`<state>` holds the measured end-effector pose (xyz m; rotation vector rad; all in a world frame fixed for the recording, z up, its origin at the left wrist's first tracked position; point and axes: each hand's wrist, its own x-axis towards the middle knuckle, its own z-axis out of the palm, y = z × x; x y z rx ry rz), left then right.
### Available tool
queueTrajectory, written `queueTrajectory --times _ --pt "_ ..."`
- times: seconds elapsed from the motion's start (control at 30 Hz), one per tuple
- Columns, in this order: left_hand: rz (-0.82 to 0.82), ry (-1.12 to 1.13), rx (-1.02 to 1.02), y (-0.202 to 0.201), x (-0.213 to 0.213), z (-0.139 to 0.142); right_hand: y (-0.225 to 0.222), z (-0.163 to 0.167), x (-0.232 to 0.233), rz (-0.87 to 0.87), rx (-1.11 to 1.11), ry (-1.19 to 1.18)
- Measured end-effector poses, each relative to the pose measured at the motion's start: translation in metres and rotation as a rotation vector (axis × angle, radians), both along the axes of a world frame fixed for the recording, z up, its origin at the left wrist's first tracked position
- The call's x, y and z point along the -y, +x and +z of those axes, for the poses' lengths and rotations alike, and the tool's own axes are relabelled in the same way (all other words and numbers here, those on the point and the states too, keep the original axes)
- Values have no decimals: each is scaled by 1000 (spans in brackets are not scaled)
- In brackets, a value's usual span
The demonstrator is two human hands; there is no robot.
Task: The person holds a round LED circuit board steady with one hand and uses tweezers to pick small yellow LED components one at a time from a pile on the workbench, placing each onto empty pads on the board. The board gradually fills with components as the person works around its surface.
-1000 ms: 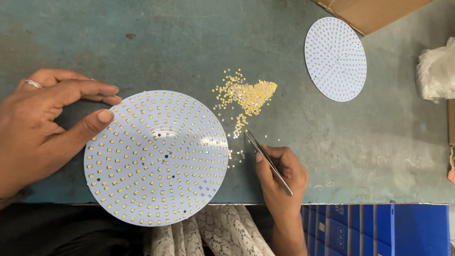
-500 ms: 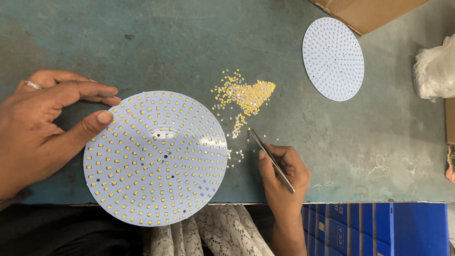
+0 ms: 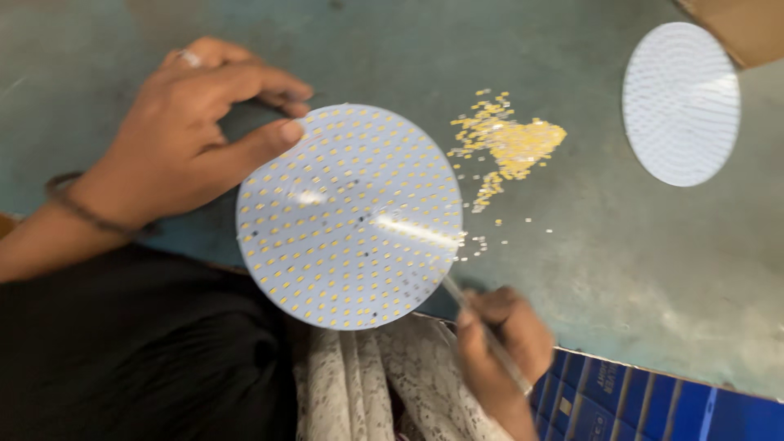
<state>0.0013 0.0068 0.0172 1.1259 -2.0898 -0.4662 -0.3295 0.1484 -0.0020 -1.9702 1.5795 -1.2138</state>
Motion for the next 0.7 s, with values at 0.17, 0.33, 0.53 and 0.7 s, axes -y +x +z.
queueTrajectory --times 0.17,0.33,0.53,0.7 --pt "-53 17 -104 3 1 -6 10 -8 -11 141 -73 -30" --pt "-90 -39 -87 5 3 -12 -2 -1 -3 205 -19 13" --pt "-101 -35 -78 6 3 -12 -3 10 -1 179 -30 143" --pt "-85 56 -130 3 3 -5 -2 15 -3 171 -78 179"
